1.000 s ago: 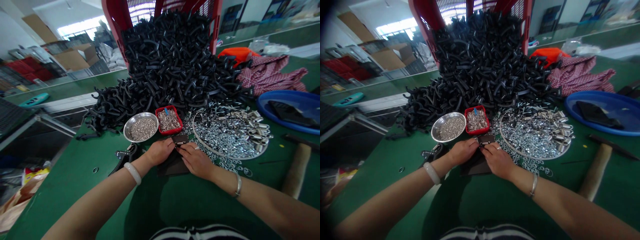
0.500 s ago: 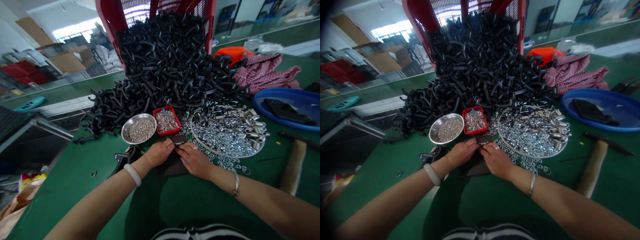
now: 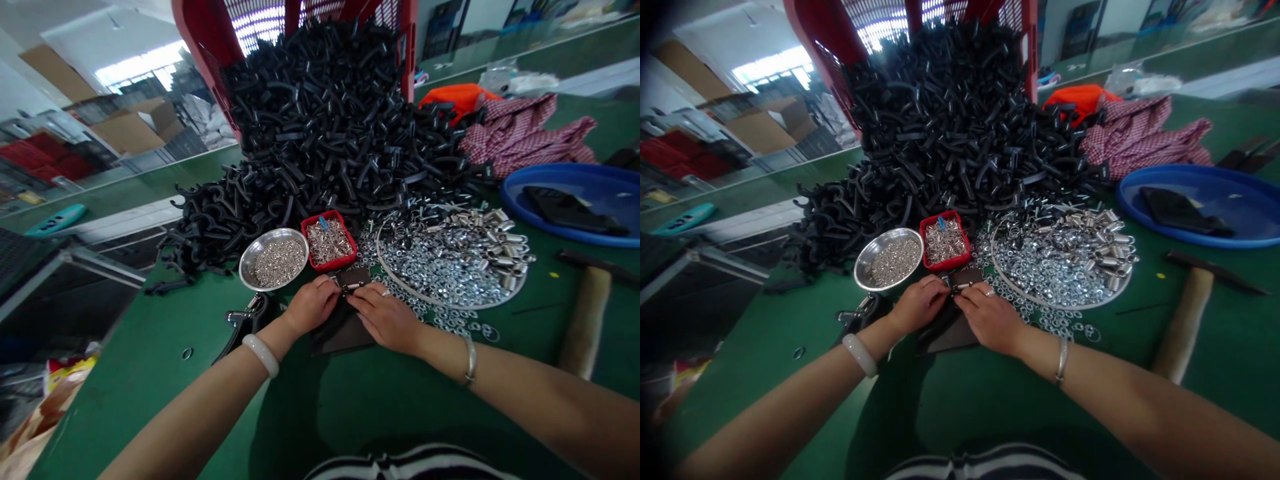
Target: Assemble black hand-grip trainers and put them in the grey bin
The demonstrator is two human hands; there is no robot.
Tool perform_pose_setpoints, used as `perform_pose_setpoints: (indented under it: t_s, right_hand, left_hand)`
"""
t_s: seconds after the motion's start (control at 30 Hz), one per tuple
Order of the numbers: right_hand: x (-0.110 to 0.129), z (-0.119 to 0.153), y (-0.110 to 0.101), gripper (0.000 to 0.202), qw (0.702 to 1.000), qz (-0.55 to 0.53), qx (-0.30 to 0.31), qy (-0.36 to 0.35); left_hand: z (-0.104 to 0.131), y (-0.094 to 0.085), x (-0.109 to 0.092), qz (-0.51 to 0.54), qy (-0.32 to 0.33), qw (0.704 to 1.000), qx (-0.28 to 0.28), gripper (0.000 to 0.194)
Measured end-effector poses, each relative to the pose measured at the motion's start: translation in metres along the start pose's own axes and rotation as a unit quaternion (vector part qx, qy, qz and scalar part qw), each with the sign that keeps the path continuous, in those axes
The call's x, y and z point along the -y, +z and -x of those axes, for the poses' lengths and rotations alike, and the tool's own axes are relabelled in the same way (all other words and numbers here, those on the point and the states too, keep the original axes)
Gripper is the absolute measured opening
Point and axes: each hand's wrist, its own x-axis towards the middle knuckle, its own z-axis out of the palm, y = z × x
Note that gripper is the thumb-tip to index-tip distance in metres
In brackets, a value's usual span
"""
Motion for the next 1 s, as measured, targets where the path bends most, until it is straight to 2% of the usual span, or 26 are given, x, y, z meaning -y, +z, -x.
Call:
perform_pose_setpoints:
  t_s: [0.07, 0.13, 0.3, 0.37, 0.63, 0.73, 0.9, 1.0]
  right_hand:
    - [0.000, 0.000, 0.000, 0.036, 1.000, -0.001, -0.001, 0.001]
    - [0.000, 0.000, 0.000, 0.037, 1.000, 0.000, 0.000, 0.004]
    - [0.000, 0.000, -0.001, 0.037, 1.000, 0.004, 0.006, 0.001]
    - [0.000, 0.000, -0.001, 0.037, 1.000, 0.006, 0.006, 0.000]
    - [0.000, 0.000, -0.001, 0.037, 1.000, 0.007, 0.001, -0.007]
    - [0.000, 0.001, 0.000, 0.036, 1.000, 0.007, -0.006, -0.007]
    - [-0.001, 0.001, 0.002, 0.037, 1.000, 0.002, -0.003, 0.000]
    - [-0.001, 0.001, 0.002, 0.036, 1.000, 0.000, 0.001, 0.000]
  left_hand:
    - [0.000, 0.000, 0.000, 0.009, -0.007, 1.000, -0.003, 0.011]
    - [-0.003, -0.004, -0.002, -0.005, -0.018, 1.000, 0.016, 0.011]
    - [-0.014, -0.016, -0.018, -0.161, -0.010, 0.977, 0.139, 0.016]
    - [-0.017, -0.017, -0.023, -0.211, -0.001, 0.964, 0.160, 0.018]
    - [-0.015, -0.015, -0.022, -0.242, 0.012, 0.955, 0.171, 0.018]
    - [-0.012, -0.015, -0.017, -0.209, 0.022, 0.964, 0.162, 0.019]
    - [-0.011, -0.011, -0.012, -0.104, -0.017, 0.989, 0.101, 0.017]
    - [-0.012, -0.012, -0.011, -0.083, -0.018, 0.991, 0.099, 0.017]
